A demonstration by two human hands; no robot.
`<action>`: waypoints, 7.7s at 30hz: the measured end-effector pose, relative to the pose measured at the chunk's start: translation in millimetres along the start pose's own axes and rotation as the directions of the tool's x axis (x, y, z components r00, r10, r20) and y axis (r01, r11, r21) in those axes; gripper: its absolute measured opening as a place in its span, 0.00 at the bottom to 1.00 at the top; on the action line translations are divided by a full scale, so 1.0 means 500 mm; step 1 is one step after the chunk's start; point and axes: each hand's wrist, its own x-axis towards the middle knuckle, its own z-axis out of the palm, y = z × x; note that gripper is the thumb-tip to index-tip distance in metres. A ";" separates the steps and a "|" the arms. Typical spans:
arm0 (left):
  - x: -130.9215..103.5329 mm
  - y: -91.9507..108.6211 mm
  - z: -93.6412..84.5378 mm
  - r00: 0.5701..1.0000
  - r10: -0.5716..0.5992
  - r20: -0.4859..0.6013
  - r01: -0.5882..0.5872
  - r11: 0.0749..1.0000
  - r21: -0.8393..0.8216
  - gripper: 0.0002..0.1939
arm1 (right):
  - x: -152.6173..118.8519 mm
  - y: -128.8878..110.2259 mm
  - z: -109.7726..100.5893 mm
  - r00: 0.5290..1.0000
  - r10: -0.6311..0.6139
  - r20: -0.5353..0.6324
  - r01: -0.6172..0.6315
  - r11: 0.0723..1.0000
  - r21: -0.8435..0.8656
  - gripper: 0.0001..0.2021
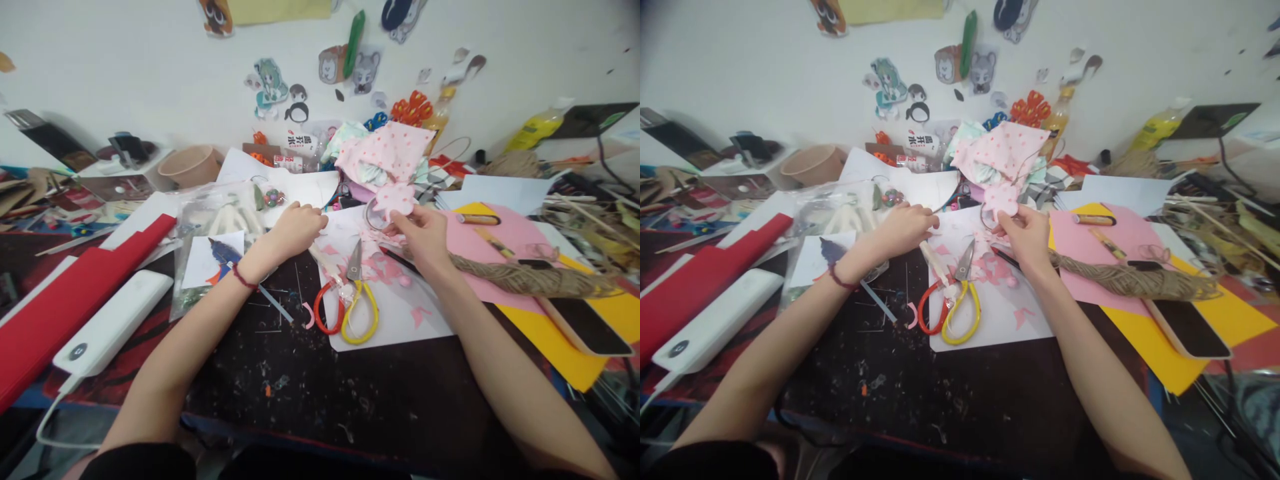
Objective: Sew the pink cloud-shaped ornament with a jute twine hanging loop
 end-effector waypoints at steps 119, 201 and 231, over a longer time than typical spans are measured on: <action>-0.185 0.097 -0.040 0.851 -0.369 0.373 0.477 0.841 -0.256 0.09 | -0.119 -0.081 0.131 0.828 -0.282 0.485 0.374 0.921 -0.104 0.03; -0.164 -0.013 -0.063 0.976 -0.180 0.121 0.202 0.550 -0.810 0.11 | -0.038 -0.101 0.195 0.786 -0.075 0.613 0.231 0.956 -0.180 0.04; -0.045 0.105 -0.327 0.212 -0.565 -0.797 -0.459 0.662 -0.592 0.02 | -0.012 -0.397 0.046 0.886 -0.463 0.016 0.403 0.788 0.466 0.05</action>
